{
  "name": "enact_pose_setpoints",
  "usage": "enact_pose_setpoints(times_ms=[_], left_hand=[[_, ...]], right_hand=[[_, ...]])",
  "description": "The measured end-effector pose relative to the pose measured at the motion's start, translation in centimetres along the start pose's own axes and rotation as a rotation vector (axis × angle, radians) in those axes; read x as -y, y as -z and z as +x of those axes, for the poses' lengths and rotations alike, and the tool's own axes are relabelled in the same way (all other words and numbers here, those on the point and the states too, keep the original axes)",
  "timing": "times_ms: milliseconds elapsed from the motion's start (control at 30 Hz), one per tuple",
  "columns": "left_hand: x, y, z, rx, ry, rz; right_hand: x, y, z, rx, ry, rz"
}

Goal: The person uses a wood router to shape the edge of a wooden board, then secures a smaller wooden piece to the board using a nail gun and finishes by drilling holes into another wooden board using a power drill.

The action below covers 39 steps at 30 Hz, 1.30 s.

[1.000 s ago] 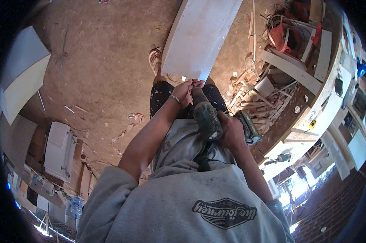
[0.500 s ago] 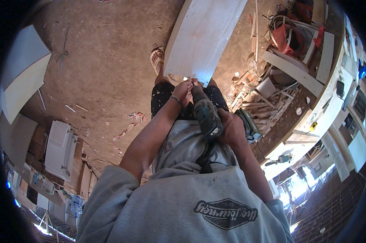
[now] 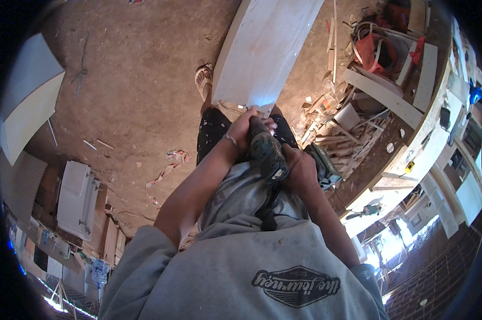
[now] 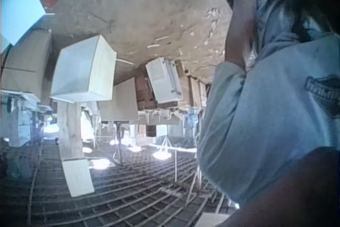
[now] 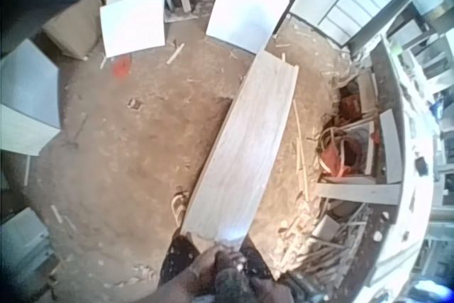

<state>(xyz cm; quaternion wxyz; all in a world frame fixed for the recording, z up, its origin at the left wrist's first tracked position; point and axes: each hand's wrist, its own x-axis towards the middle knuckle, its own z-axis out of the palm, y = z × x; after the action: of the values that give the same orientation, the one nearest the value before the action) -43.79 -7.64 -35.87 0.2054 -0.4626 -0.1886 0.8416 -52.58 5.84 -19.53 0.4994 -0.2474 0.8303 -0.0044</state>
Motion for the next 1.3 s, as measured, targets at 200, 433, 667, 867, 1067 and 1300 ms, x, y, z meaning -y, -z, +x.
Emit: enact_pose_setpoints(times_ms=[200,433,667,867,1067,1300], left_hand=[[1.7,-2.2,-1.7,-0.121,-0.095,0.127],[1.5,-2.7,-2.1,-0.142,-0.086,0.187],[1.1,-2.3,-2.2,-0.142,-0.101,0.279],[0.7,-1.6,-1.6,-0.117,-0.118,0.304],[0.2,-1.6,-1.9,-0.102,-0.119,0.282],[0.2,-1.0,-1.5,-0.092,-0.14,0.309]], right_hand=[[0.8,0.4,-0.2,0.001,-0.007,-0.031],[0.6,0.0,-0.2,-0.016,0.001,-0.015],[0.6,-0.8,-0.1,-0.039,0.008,-0.022],[1.0,-1.1,0.0,-0.02,-0.025,-0.049],[1.4,-1.2,0.3,-0.045,-0.029,-0.028],[1.6,-1.3,0.9,-0.029,-0.039,-0.068]])
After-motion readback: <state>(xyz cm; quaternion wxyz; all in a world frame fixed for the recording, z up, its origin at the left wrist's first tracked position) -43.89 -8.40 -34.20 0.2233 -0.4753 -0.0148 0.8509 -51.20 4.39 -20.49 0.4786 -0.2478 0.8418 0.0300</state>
